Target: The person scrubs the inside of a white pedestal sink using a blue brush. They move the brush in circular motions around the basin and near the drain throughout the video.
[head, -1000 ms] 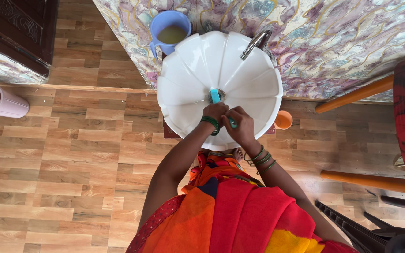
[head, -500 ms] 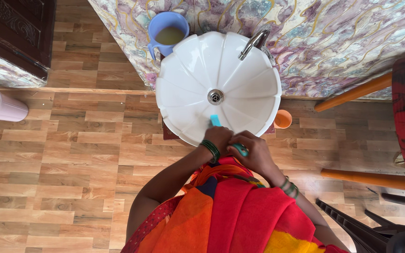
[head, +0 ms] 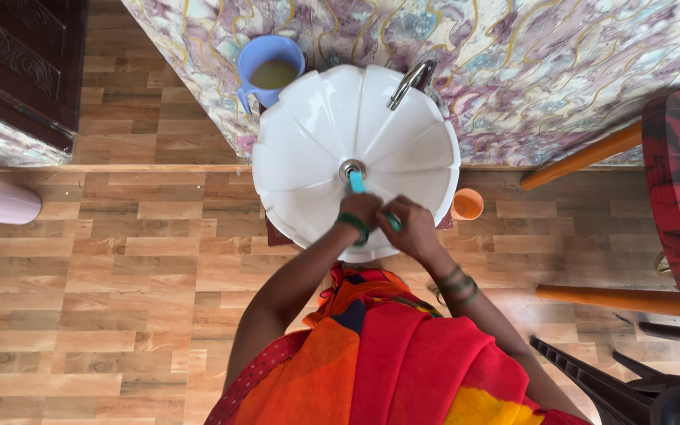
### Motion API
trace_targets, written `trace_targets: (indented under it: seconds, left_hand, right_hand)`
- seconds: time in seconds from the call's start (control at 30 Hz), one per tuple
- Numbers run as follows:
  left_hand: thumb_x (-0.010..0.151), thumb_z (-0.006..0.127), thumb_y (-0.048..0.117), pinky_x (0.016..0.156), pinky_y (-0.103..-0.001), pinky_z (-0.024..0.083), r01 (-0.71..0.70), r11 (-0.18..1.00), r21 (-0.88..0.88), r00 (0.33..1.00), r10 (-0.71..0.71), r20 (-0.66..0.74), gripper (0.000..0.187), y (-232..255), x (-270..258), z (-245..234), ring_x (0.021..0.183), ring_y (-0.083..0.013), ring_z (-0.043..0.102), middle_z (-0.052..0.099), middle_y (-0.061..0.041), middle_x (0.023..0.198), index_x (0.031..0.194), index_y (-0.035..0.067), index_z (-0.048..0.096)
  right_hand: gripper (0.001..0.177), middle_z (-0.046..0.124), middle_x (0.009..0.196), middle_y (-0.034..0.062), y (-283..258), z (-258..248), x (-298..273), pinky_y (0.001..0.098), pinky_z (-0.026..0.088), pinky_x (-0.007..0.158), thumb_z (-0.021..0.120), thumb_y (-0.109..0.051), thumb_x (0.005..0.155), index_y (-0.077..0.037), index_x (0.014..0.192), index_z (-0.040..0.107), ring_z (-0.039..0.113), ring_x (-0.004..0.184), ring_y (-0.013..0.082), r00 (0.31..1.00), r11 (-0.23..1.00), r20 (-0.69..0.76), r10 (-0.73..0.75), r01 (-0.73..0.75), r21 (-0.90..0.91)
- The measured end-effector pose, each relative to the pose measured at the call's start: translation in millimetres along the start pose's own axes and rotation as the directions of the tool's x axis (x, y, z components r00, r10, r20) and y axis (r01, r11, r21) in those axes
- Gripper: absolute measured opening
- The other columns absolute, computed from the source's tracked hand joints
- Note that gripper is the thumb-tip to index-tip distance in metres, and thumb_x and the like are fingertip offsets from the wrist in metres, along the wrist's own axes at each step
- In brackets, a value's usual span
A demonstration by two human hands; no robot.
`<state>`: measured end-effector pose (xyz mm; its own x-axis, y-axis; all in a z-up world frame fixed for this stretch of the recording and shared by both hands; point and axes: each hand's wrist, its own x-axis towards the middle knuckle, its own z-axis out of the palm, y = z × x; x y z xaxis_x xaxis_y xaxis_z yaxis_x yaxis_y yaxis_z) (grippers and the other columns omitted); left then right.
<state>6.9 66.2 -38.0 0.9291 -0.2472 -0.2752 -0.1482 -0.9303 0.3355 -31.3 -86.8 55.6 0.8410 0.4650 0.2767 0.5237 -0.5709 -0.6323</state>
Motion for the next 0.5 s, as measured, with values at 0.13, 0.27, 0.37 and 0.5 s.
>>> trace_targets:
  seconds: [0.13, 0.27, 0.37, 0.5]
  left_hand:
    - [0.09, 0.061, 0.035, 0.085, -0.047, 0.058, -0.114, 0.992, -0.059, 0.993, 0.117, 0.033, 0.025, 32, -70, -12, 0.1, -0.0318, 0.073, 0.075, -0.011, 0.103, 0.096, 0.016, 0.076]
    - [0.087, 0.062, 0.03, 0.082, -0.048, 0.06, -0.115, 0.99, -0.079, 0.993, 0.113, -0.033, 0.021, 9, -72, 8, 0.098, -0.032, 0.073, 0.074, -0.011, 0.103, 0.096, 0.014, 0.073]
    - [0.087, 0.063, 0.028, 0.082, -0.048, 0.059, -0.057, 0.995, -0.081, 0.994, 0.049, -0.098, 0.022, -37, -17, 35, 0.1, -0.0351, 0.072, 0.072, -0.013, 0.106, 0.101, 0.012, 0.071]
    - [0.088, 0.063, 0.028, 0.083, -0.046, 0.059, 0.061, 0.993, -0.103, 0.997, -0.066, -0.042, 0.025, -70, 51, 34, 0.103, -0.0349, 0.072, 0.073, -0.016, 0.109, 0.103, 0.01, 0.071]
  right_hand:
    - [0.013, 0.073, 0.089, 0.0063, -33, -36, -32, 0.0402, 0.058, 0.065, 0.077, -0.023, 0.085, -0.01, 0.084, 0.075, 0.073, 0.072, 0.0292, 0.992, 1.0, 0.125, 0.025, -0.025, 0.0]
    - [0.012, 0.07, 0.088, 0.0063, -46, -26, -30, 0.0411, 0.057, 0.062, 0.077, -0.023, 0.083, -0.012, 0.086, 0.074, 0.071, 0.068, 0.0301, 0.988, 0.997, 0.147, -0.056, 0.062, -0.038]
    - [0.013, 0.067, 0.086, 0.0073, -34, 12, -5, 0.0432, 0.056, 0.06, 0.078, -0.021, 0.083, -0.011, 0.089, 0.072, 0.069, 0.067, 0.0316, 0.993, 0.99, 0.082, -0.087, 0.095, -0.1]
    - [0.011, 0.068, 0.091, 0.0088, -8, 45, 29, 0.044, 0.055, 0.063, 0.076, -0.017, 0.085, -0.01, 0.091, 0.071, 0.069, 0.071, 0.0335, 0.993, 0.994, -0.086, -0.082, 0.075, -0.083]
